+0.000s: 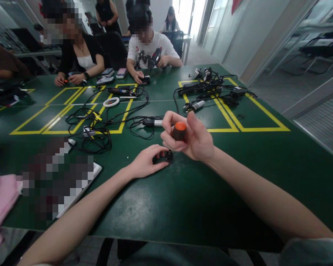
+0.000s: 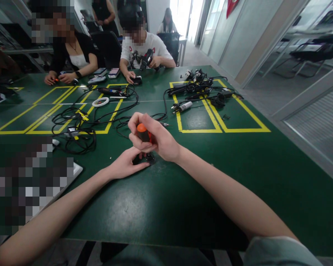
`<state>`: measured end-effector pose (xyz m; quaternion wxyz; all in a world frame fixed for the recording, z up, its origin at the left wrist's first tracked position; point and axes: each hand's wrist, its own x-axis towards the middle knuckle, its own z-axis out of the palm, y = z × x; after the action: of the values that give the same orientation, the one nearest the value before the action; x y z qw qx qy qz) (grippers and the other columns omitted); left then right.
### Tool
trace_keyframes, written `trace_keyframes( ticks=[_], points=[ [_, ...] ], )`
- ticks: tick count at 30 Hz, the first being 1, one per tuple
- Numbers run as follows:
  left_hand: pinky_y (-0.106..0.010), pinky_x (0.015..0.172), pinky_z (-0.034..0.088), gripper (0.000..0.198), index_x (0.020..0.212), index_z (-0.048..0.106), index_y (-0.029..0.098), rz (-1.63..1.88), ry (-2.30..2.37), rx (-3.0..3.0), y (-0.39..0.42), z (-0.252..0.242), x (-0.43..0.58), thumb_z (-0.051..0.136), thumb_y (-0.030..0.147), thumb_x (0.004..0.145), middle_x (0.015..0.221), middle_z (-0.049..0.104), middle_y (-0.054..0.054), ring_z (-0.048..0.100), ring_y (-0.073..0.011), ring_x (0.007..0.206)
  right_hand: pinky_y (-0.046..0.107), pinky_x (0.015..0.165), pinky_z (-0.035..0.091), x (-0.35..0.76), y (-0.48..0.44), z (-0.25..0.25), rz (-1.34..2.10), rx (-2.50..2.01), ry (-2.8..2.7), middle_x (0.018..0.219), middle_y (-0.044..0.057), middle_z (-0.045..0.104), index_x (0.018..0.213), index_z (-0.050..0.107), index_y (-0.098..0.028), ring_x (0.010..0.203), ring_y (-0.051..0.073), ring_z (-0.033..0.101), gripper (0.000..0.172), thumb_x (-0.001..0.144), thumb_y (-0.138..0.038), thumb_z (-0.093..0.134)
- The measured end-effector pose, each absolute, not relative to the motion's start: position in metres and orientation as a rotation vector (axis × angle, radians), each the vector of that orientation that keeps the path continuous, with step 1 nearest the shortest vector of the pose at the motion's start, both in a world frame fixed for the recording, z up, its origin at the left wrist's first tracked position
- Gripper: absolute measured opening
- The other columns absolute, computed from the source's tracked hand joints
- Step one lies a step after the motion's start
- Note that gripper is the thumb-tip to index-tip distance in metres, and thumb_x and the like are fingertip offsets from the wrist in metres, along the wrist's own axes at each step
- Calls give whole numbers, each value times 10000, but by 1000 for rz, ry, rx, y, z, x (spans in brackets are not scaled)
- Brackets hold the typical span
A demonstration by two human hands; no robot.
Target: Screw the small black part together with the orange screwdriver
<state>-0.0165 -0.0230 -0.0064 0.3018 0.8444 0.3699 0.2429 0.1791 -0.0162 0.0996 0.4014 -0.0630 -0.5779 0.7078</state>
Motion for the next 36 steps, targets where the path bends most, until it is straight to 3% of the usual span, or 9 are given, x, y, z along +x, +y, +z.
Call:
trace_keyframes(
  ticks=[4,10,14,18,21,25,30,36],
  points=[
    [-345,868,555,462,1416,663,201,637,950,2249,-24,-4,-17,720,375,992,1066,677,-62,626,-200,907,172,424,158,182,-11,99,1787,-119,-1427,544,-133,337,849,456,-234,440,54,162,423,1000,-547,696],
    [-326,838,565,414,1366,712,191,662,931,2228,-24,-6,-19,726,380,998,1133,689,-87,646,-191,894,210,443,249,181,-8,99,1781,-106,-1425,573,-67,413,702,556,-172,449,60,312,508,1030,-553,631],
    [-321,827,560,382,1321,737,194,660,944,2257,-23,-8,-18,739,381,988,1057,681,-62,638,-187,869,205,439,208,179,-12,98,1816,-115,-1441,508,-109,306,755,552,-187,422,61,219,514,1043,-612,574],
    [-321,823,560,302,1229,763,198,686,941,2280,-22,-9,-17,740,370,982,1004,672,-43,640,-190,861,179,424,179,178,-15,96,1802,-63,-1435,493,-152,274,848,454,-240,410,59,138,497,997,-684,621],
    [-320,818,564,312,1240,760,200,674,946,2284,-22,-9,-17,739,374,982,1014,679,-46,643,-189,860,172,425,206,179,-15,96,1783,-94,-1465,496,-145,326,836,424,-244,408,57,178,485,995,-647,642],
    [-331,855,577,366,1316,734,193,652,941,2260,-22,-8,-18,722,371,996,1122,702,-81,662,-193,902,186,407,257,181,-11,98,1775,-115,-1470,507,-101,398,781,503,-212,399,61,276,498,1005,-641,622],
    [-334,856,581,343,1270,739,178,658,929,2255,-22,-8,-18,722,383,995,1100,700,-79,665,-197,907,194,389,175,178,-12,99,1839,-115,-1424,457,-97,267,626,490,-195,380,49,194,628,1069,-640,496],
    [-332,845,578,269,1167,756,185,674,940,2264,-22,-8,-17,730,382,986,1044,689,-59,658,-199,890,171,397,153,178,-16,95,1813,-77,-1428,486,-146,286,834,470,-234,393,47,127,522,979,-713,620]
  ],
)
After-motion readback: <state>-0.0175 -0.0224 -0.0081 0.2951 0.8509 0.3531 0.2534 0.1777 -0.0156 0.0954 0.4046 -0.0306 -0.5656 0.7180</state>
